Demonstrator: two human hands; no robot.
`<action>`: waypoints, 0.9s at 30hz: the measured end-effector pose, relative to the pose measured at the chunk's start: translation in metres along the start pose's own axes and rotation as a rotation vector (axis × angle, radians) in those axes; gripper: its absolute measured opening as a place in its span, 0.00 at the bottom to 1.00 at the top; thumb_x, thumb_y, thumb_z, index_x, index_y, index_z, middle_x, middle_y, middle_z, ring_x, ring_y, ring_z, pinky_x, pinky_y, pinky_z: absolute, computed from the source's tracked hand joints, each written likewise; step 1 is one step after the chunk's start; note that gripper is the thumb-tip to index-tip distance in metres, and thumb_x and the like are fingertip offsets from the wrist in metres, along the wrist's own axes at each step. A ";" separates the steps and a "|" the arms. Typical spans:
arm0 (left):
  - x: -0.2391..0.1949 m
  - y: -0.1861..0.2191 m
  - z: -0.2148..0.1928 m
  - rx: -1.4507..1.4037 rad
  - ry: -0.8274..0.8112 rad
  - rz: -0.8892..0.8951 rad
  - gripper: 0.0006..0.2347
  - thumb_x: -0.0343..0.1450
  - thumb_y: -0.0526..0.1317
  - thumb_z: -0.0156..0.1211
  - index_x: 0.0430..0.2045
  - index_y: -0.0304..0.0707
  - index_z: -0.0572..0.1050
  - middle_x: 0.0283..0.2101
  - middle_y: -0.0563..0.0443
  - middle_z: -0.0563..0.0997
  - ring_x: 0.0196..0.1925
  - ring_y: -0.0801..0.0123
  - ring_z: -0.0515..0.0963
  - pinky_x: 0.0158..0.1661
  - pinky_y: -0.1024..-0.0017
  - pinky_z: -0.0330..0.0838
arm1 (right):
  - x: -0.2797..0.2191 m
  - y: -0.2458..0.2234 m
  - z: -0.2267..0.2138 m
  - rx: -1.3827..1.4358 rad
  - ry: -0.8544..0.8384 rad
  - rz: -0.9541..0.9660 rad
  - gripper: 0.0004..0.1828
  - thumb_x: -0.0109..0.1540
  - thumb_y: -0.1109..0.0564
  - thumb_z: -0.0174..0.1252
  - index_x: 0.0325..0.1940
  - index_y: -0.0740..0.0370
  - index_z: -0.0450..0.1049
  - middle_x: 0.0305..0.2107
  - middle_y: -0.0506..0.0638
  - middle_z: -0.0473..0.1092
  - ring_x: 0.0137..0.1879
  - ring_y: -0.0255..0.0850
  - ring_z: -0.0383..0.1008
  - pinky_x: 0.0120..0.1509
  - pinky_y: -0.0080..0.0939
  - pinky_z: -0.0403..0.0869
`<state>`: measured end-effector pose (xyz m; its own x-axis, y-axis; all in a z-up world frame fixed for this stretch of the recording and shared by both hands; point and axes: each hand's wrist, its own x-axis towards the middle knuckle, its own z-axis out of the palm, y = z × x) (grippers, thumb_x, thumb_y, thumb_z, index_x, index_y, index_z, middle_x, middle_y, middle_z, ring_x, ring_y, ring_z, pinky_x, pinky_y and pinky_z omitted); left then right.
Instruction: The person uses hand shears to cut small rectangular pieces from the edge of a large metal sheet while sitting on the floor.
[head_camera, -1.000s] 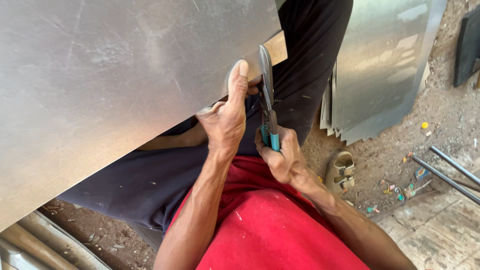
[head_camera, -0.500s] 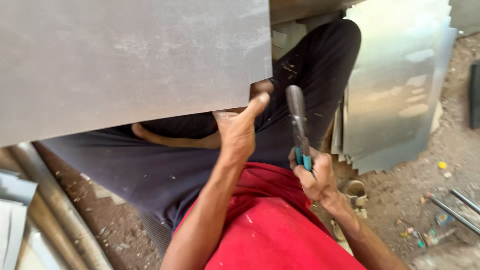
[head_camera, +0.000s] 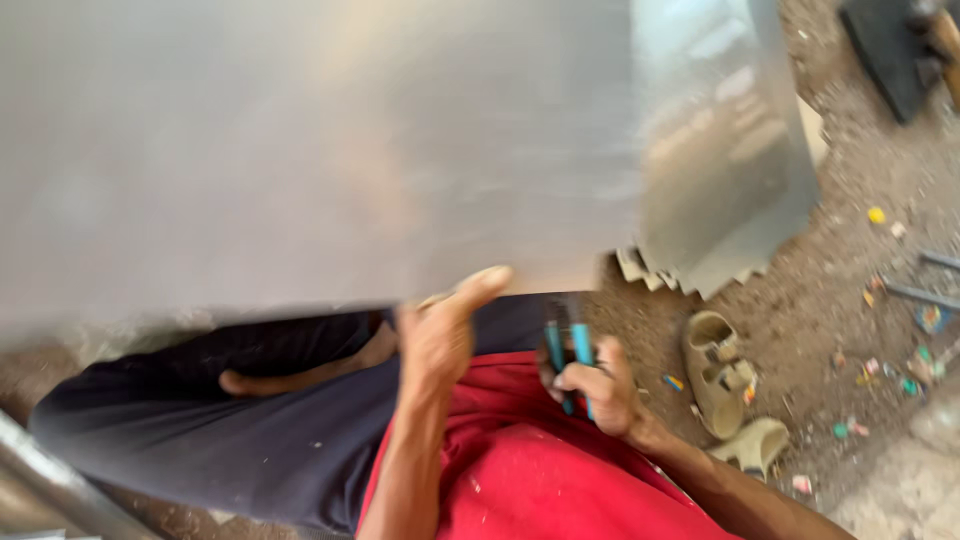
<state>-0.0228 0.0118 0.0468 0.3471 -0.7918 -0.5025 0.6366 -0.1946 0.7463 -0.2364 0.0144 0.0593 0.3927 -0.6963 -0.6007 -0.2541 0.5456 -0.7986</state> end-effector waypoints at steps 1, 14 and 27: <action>0.010 -0.007 0.019 0.111 -0.062 -0.201 0.16 0.62 0.38 0.74 0.39 0.23 0.85 0.44 0.41 0.88 0.51 0.62 0.86 0.59 0.68 0.73 | -0.008 0.003 -0.009 0.024 0.076 -0.020 0.13 0.50 0.62 0.51 0.36 0.72 0.74 0.22 0.54 0.72 0.25 0.38 0.70 0.28 0.38 0.70; 0.103 -0.125 0.262 0.147 -0.796 -0.166 0.23 0.60 0.48 0.72 0.38 0.23 0.80 0.43 0.33 0.86 0.48 0.49 0.85 0.58 0.48 0.71 | -0.014 0.024 -0.071 0.149 0.444 0.061 0.14 0.50 0.63 0.49 0.37 0.71 0.73 0.22 0.54 0.73 0.23 0.40 0.71 0.26 0.38 0.70; 0.145 0.126 -0.137 1.584 0.653 1.070 0.19 0.78 0.46 0.52 0.60 0.36 0.75 0.60 0.41 0.77 0.51 0.52 0.71 0.49 0.54 0.70 | 0.016 0.034 -0.042 -0.100 0.046 -0.011 0.13 0.52 0.63 0.50 0.38 0.71 0.74 0.24 0.52 0.73 0.28 0.36 0.72 0.33 0.35 0.72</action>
<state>0.2021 -0.0479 0.0086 0.4810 -0.6943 0.5354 -0.8760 -0.4061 0.2603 -0.2759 0.0020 0.0208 0.3554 -0.7243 -0.5909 -0.3380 0.4898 -0.8036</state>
